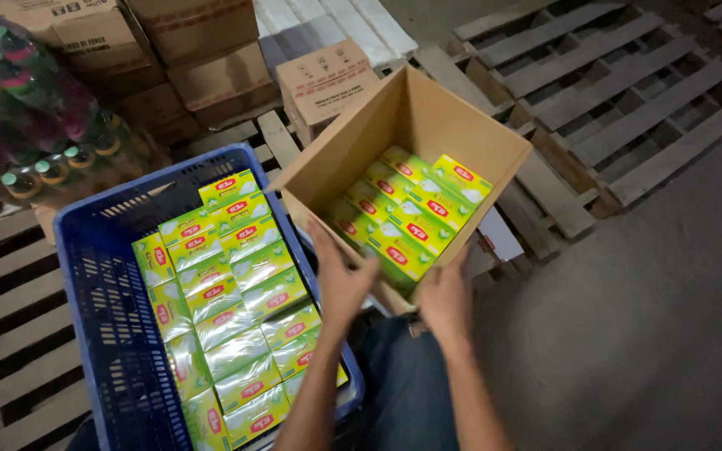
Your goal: The person transfers small yellow and green product boxes from a cardboard box into a blue plastic basket. They repeatedly pick up boxes from the cardboard box and place them into the basket, arranging them in rows.
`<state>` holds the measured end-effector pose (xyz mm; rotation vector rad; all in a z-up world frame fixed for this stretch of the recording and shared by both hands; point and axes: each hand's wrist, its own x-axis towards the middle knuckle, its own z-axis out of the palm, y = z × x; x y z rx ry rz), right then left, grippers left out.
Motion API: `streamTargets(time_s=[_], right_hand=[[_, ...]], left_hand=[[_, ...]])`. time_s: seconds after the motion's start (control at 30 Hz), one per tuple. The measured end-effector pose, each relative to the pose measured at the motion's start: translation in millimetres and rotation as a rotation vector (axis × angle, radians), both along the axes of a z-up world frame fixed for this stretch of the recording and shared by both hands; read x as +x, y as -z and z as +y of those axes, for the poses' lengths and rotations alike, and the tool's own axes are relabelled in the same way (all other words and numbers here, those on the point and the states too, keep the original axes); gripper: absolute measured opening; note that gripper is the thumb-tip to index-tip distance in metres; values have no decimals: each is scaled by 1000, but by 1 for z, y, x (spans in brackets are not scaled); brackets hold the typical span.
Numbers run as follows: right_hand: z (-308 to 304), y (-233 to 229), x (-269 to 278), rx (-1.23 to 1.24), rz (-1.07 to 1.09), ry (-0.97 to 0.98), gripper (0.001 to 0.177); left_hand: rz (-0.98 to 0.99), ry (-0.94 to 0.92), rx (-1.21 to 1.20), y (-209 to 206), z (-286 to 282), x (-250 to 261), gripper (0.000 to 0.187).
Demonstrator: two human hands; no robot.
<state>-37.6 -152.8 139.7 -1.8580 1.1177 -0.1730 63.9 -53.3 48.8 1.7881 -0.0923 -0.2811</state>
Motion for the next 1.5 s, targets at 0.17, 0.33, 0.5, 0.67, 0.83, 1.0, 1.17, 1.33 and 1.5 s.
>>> streamTargets(time_s=[0.17, 0.33, 0.5, 0.67, 0.83, 1.0, 1.17, 1.33, 1.5], right_hand=[[13, 54, 4, 64, -39, -30, 101], [-50, 92, -15, -209, -334, 33, 83], [-162, 80, -12, -588, -299, -90, 73], [-240, 61, -12, -447, -191, -455, 71], [-260, 115, -6, -268, -320, -343, 43], [-229, 134, -22, -442, -410, -191, 54], [-148, 129, -41, -575, -245, 69, 54], [-99, 136, -48, -729, -328, 157, 46], [-67, 152, -64, -771, -272, 215, 41]], left_hand=[[-97, 176, -84, 31, 34, 75, 121], [-84, 325, -214, 4, 42, 107, 118], [-16, 403, -220, 12, 43, 145, 125], [-17, 428, -320, 26, 47, 174, 119], [-56, 271, -278, 29, 35, 169, 100], [-187, -83, -34, 39, 31, 163, 59], [-316, -120, 109, 34, 27, 174, 50], [-200, -58, -68, -25, 25, 87, 60], [-129, -96, -385, 5, 2, -23, 108]])
